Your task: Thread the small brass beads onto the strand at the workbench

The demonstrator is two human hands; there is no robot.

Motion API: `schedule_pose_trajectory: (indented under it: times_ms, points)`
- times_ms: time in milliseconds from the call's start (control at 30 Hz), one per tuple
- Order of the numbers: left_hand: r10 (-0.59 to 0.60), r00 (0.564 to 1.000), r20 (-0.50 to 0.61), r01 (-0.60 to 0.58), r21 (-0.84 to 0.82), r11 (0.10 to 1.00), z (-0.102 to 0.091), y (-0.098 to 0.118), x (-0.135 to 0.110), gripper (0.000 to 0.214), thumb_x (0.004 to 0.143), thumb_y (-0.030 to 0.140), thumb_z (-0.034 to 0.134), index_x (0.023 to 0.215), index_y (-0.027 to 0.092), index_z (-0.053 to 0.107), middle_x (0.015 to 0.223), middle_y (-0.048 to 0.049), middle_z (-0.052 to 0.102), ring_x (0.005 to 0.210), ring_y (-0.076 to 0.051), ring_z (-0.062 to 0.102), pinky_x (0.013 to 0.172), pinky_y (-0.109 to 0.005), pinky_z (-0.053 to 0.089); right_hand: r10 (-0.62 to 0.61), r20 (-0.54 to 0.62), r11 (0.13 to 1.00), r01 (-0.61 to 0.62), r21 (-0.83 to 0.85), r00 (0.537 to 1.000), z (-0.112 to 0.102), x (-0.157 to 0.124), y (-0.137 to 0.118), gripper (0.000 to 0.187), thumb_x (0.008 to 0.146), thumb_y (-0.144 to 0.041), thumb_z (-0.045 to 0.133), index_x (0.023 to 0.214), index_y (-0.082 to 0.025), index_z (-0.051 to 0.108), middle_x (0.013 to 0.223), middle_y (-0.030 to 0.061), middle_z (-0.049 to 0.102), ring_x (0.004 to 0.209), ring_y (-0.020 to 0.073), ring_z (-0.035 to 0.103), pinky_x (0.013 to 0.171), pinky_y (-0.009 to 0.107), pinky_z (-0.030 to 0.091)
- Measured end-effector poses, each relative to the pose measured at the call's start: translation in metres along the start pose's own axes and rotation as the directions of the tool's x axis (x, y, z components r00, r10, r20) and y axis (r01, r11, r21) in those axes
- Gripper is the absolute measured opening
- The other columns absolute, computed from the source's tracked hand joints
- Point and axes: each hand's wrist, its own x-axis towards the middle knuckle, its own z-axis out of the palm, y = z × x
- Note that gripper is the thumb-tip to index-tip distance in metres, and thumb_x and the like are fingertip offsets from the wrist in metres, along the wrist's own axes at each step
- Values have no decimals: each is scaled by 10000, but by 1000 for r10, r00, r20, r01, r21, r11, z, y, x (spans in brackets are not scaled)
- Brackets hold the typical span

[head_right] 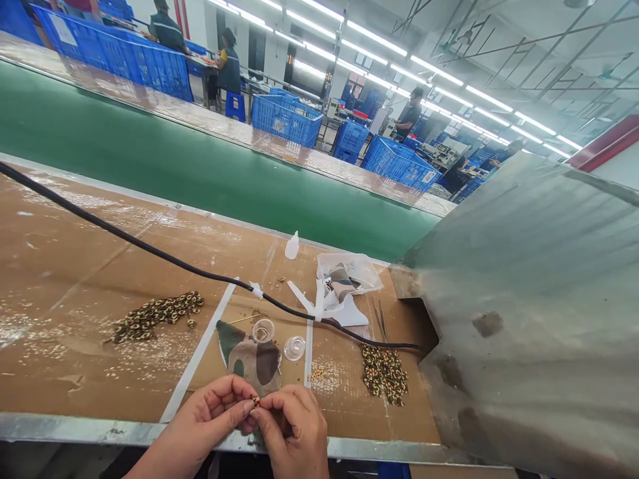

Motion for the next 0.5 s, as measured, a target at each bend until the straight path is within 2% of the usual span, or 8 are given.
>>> schedule_pose_trajectory:
  times_ms: [100, 200, 300, 400, 500]
  points:
    - [-9, 1000, -1, 9, 0, 1000, 0, 0, 1, 242, 658, 357, 750, 690, 146, 636, 603, 16, 628, 596, -127, 543, 617, -249, 430, -44, 21, 999, 44, -31, 999, -3, 2, 0, 74, 849, -267, 593, 801, -237, 641, 724, -3, 597, 653, 131, 567, 548, 217, 424]
    - [-16, 1000, 1, 16, -6, 1000, 0, 1, 1, 248, 654, 363, 751, 697, 148, 634, 613, 9, 643, 605, -133, 554, 621, -254, 434, -61, -10, 998, 61, -21, 998, -7, 4, -3, 41, 841, -245, 594, 844, -230, 631, 746, 2, 591, 645, 127, 561, 556, 216, 434]
    - [-30, 999, 14, 30, -3, 1000, 0, 2, 0, 254, 647, 367, 755, 691, 152, 627, 589, 1, 656, 607, -143, 569, 622, -259, 434, -68, -16, 997, 68, 23, 998, -12, 9, -7, 99, 868, -188, 519, 865, -226, 611, 764, 2, 576, 636, 115, 546, 566, 211, 434]
    - [-45, 999, 15, 44, 21, 999, 1, 4, -1, 246, 643, 355, 760, 684, 155, 624, 572, 4, 660, 590, -139, 570, 604, -250, 424, -110, 41, 994, 109, 22, 993, -15, 13, -8, 129, 881, -161, 478, 884, -225, 590, 799, 8, 566, 708, 123, 554, 615, 216, 436]
    - [-42, 999, 14, 41, 35, 999, 1, 5, -1, 243, 652, 360, 752, 681, 156, 624, 564, 10, 655, 582, -132, 564, 594, -241, 418, -101, 102, 995, 101, 8, 990, -17, 16, -8, 106, 892, -179, 477, 877, -224, 572, 825, 11, 558, 753, 129, 550, 661, 228, 429]
